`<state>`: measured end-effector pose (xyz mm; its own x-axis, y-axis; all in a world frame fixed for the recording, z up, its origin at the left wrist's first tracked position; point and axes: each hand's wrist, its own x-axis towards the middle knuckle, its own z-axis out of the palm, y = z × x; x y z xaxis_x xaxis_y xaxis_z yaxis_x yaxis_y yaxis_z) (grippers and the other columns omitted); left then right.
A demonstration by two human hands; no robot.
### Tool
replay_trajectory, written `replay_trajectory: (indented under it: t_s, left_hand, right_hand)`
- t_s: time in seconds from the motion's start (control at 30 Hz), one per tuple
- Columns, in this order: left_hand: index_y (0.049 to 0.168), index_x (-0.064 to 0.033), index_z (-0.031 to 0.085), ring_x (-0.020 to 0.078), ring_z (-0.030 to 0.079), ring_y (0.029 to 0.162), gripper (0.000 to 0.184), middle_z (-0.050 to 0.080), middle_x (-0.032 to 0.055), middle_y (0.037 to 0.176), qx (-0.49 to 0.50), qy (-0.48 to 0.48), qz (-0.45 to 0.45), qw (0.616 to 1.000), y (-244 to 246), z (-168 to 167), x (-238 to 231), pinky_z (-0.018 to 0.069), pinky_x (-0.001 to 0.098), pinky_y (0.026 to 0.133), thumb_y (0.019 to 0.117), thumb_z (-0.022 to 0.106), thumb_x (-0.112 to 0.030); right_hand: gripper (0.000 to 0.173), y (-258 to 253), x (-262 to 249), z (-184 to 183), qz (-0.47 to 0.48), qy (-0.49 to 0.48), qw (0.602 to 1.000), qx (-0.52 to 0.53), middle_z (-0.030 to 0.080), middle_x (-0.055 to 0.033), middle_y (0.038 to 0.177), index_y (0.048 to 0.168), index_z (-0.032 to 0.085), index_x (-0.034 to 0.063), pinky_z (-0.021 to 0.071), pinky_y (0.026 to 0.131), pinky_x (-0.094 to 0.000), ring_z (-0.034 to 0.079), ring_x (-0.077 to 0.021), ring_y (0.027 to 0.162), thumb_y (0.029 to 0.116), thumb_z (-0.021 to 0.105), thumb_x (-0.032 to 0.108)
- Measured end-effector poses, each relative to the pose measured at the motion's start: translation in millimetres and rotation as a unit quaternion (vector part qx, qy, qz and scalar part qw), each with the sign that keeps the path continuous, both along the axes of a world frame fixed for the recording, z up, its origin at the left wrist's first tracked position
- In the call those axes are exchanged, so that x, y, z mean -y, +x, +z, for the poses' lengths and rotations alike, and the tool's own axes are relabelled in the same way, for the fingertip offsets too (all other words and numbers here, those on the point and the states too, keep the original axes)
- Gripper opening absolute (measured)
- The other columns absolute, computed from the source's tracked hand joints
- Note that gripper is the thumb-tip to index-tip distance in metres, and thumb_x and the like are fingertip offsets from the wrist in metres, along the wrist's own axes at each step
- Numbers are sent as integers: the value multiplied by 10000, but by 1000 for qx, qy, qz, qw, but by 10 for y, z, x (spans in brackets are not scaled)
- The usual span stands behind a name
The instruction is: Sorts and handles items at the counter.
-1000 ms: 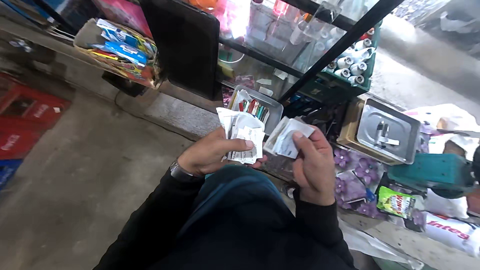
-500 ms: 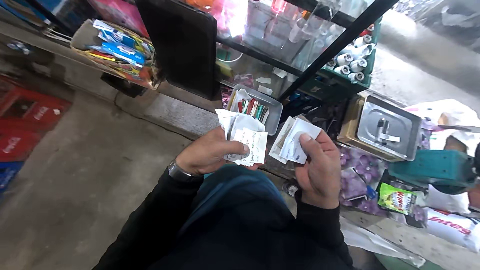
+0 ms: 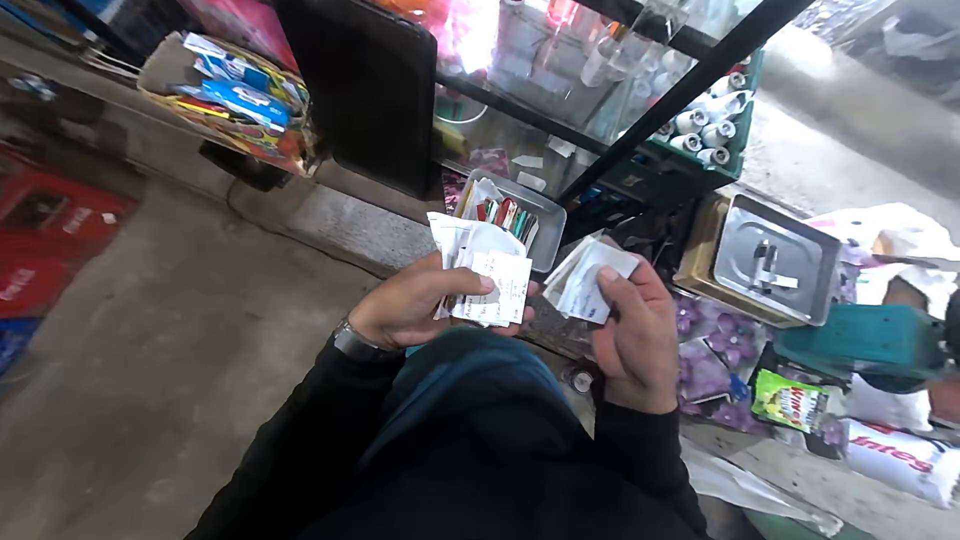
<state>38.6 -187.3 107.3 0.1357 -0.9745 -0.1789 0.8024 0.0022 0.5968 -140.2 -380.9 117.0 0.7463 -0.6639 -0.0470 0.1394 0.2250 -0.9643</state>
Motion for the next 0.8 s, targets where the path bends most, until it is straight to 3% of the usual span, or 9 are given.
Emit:
replay_trajectory:
  t_s: [0.17,0.3,0.43,0.5,0.67,0.73,0.8]
  left_hand:
    - [1377,16,514,446,677,1100,389,604,332,1311,-6,-14,-3,1000,6,-45,-11,597,553,914,994,511,-52]
    - [1274,-34,600,294,738,938,319,715,202,1096,61,22,48,997,-69,41,-11,639,460,813,956,583,-6]
    - [1286,-45,608,260,738,919,360,721,169,1089,109,19,54,992,-114,48,2,644,445,807,939,607,52]
    - [1284,-49,615,237,733,925,363,723,151,1092,122,19,53,991,-126,33,16,638,427,821,936,627,56]
    - [1341,-60,583,314,733,976,343,703,200,1153,82,1,35,996,-75,16,33,642,467,826,1001,627,-70]
    - [1382,-54,545,360,724,1022,363,681,245,1212,52,-10,19,998,-40,7,28,637,484,849,1046,583,-186]
    - [1418,-38,503,416,699,1072,396,638,293,1276,27,-39,0,999,-5,-39,25,623,515,878,1065,541,-214]
  right_hand:
    - [188,-8,44,76,-25,18,999,15,715,-77,1030,1181,672,88,636,787,-366,718,-149,881,1020,590,139]
    - [202,-4,-33,73,14,8,1000,-4,722,-100,1022,1188,685,67,644,762,-380,725,-163,852,1006,629,132]
    - [297,15,-155,25,130,-12,991,-43,712,-178,1083,1287,664,26,644,772,-427,725,-237,868,999,641,93]
    - [288,31,-192,-17,145,-13,988,-49,713,-186,1063,1269,664,18,644,770,-418,726,-240,862,992,656,95]
    - [249,19,-27,-3,61,-17,998,-14,707,-121,1069,1246,663,71,640,760,-399,715,-189,872,1010,625,136]
    - [243,-2,60,46,22,-12,1000,-7,708,-102,1074,1249,655,83,640,770,-379,716,-171,884,1016,609,135]
    - [234,-18,108,93,1,-7,1000,-7,712,-93,1063,1238,658,77,640,779,-371,719,-160,885,1019,588,123]
